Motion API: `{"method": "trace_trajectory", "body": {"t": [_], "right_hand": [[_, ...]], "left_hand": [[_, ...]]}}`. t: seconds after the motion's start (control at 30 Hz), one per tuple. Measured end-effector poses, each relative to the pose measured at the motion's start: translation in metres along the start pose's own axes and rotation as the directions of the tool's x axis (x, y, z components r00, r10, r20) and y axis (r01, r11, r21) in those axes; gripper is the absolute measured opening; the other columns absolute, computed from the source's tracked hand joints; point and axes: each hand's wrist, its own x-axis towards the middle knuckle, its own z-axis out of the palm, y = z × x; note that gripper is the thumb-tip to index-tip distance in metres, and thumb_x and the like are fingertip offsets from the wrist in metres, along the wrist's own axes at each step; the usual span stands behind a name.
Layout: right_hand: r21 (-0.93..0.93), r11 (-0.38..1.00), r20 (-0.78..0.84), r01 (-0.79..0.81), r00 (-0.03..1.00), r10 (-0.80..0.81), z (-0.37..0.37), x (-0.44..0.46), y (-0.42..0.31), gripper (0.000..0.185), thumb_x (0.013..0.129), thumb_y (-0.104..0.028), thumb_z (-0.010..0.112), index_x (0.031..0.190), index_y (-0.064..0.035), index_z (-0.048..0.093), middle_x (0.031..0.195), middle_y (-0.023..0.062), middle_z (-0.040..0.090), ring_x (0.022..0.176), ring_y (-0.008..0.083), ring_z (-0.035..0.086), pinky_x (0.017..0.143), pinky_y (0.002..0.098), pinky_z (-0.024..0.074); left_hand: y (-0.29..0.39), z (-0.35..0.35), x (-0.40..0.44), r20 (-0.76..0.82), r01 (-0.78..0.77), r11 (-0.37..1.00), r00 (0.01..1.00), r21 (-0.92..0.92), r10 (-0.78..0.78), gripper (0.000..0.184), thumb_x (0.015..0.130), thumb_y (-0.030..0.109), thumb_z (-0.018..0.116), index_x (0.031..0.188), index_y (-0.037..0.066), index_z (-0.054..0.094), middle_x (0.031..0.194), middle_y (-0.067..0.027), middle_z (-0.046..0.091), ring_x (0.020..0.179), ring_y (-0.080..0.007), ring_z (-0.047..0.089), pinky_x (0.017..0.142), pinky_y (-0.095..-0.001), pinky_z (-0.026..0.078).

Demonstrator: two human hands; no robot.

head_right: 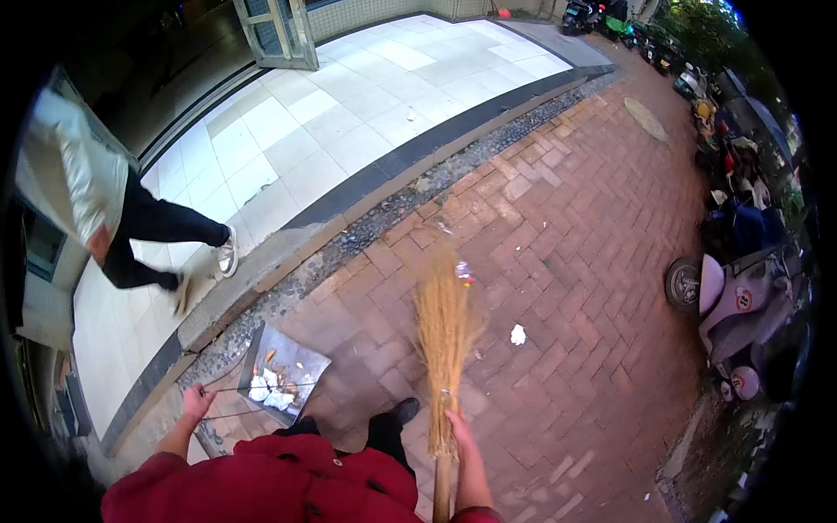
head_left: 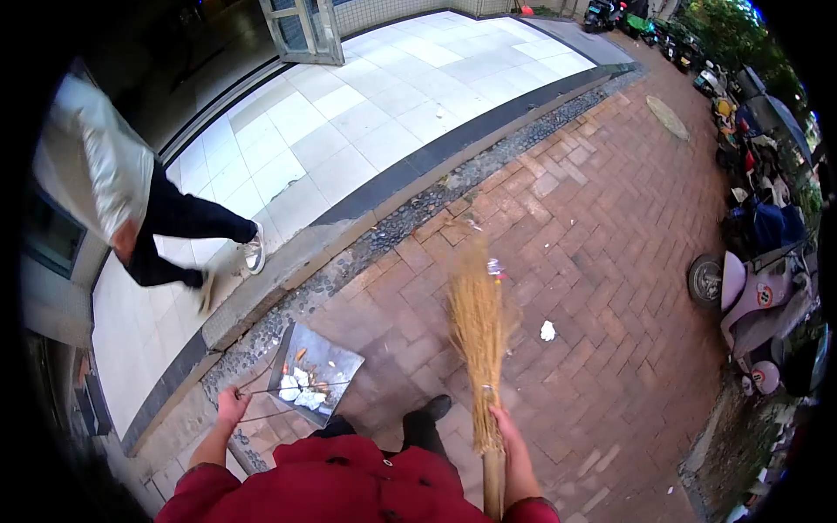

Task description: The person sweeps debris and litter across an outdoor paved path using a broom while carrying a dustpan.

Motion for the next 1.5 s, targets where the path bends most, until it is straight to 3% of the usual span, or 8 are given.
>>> {"method": "trace_trajectory", "body": {"t": [0.3, 0.4, 0.57, 0.77, 0.87, 1.3, 1.47, 1.5], "right_hand": [[-0.389, 0.907, 0.029, -0.163, 0.981, 0.19, 0.031, -0.091, -0.151, 0.068, 0.081, -0.022, 0.054, 0.14, -0.0112, 0.021, 0.122, 0.0108, 0.048, 0.104, 0.0184, 0.049, 0.087, 0.0286, 0.041], [-0.302, 0.948, 0.284, 0.105, 0.959, -0.016, 0.022, 0.014, -0.114, 0.065, 0.08, -0.024, 0.054, 0.137, -0.0092, 0.029, 0.117, 0.0085, 0.051, 0.104, 0.0171, 0.048, 0.086, 0.0287, 0.0401], [-0.353, 0.935, 0.328, -0.023, 0.933, 0.147, 0.04, 0.116, -0.243, 0.056, 0.081, -0.022, 0.057, 0.131, -0.0059, 0.038, 0.114, 0.0043, 0.053, 0.1, 0.0148, 0.05, 0.084, 0.0281, 0.0413], [-0.251, 0.961, 0.089, -0.12, 0.985, 0.147, -0.027, 0.199, -0.344, 0.058, 0.078, -0.019, 0.06, 0.131, -0.0064, 0.039, 0.109, 0.0047, 0.056, 0.094, 0.0156, 0.053, 0.08, 0.0282, 0.044], [-0.614, 0.787, 0.031, -0.059, 0.995, 0.099, 0.018, 0.145, -0.407, 0.061, 0.079, -0.02, 0.059, 0.134, -0.0077, 0.035, 0.115, 0.0058, 0.054, 0.103, 0.0159, 0.051, 0.086, 0.0293, 0.0417], [-0.277, 0.94, 0.158, -0.199, 0.956, 0.249, -0.072, 0.25, -0.456, 0.064, 0.08, -0.027, 0.061, 0.133, -0.0034, 0.035, 0.112, 0.0075, 0.055, 0.102, 0.0169, 0.051, 0.089, 0.029, 0.0398], [-0.34, 0.934, 0.095, -0.111, 0.984, 0.152, -0.094, 0.167, -0.575, 0.069, 0.082, -0.029, 0.06, 0.138, -0.0042, 0.027, 0.124, 0.0069, 0.048, 0.111, 0.0144, 0.044, 0.093, 0.0274, 0.0355], [-0.336, 0.938, 0.15, -0.079, 0.979, 0.136, -0.101, 0.156, -0.589, 0.07, 0.083, -0.028, 0.059, 0.138, -0.0025, 0.024, 0.129, 0.0077, 0.043, 0.116, 0.0153, 0.04, 0.096, 0.0279, 0.0321]], "left_hand": [[0.116, 0.024, 0.063, -0.007, 0.031, 0.998, 0.999, -0.062, -0.031, 0.036, 0.067, 0.027, 0.071, 0.08, -0.004, 0.06, 0.073, -0.021, 0.062, 0.069, -0.0331, 0.062, 0.064, -0.0393, 0.049], [0.142, 0.078, 0.087, 0.01, -0.025, 1.0, 1.0, -0.014, 0.025, 0.034, 0.069, 0.026, 0.068, 0.081, -0.004, 0.06, 0.071, -0.0201, 0.062, 0.068, -0.0331, 0.062, 0.065, -0.0391, 0.05], [0.235, 0.141, 0.138, 0.412, 0.245, 0.949, 0.899, -0.198, -0.146, 0.035, 0.074, 0.03, 0.062, 0.078, -0.005, 0.059, 0.063, -0.0196, 0.061, 0.058, -0.0327, 0.062, 0.054, -0.0386, 0.05], [0.259, 0.238, 0.169, 0.437, 0.26, 0.958, 0.88, -0.119, -0.185, 0.037, 0.08, 0.032, 0.053, 0.086, -0.004, 0.057, 0.073, -0.0221, 0.062, 0.066, -0.037, 0.062, 0.058, -0.0421, 0.05], [0.276, 0.245, 0.189, 0.441, 0.238, 0.97, 0.877, -0.052, -0.192, 0.036, 0.083, 0.032, 0.05, 0.088, -0.003, 0.054, 0.082, -0.0252, 0.058, 0.075, -0.0388, 0.059, 0.065, -0.0456, 0.047], [0.346, 0.248, 0.24, 0.351, 0.317, 0.936, 0.869, 0.151, -0.35, 0.034, 0.077, 0.018, 0.053, 0.107, 0.001, 0.055, 0.113, -0.0231, 0.049, 0.109, -0.0337, 0.045, 0.09, -0.0457, 0.038], [0.468, 0.246, 0.32, 0.369, 0.024, 0.998, 0.929, -0.056, -0.002, 0.03, 0.071, 0.012, 0.058, 0.099, 0.0, 0.055, 0.101, -0.0201, 0.054, 0.1, -0.0351, 0.049, 0.088, -0.0412, 0.04], [0.537, 0.221, 0.327, 0.189, -0.298, 0.94, 0.926, -0.167, 0.327, 0.026, 0.072, 0.012, 0.056, 0.096, 0.001, 0.055, 0.097, -0.0183, 0.056, 0.096, -0.0356, 0.051, 0.084, -0.0424, 0.042]]}}
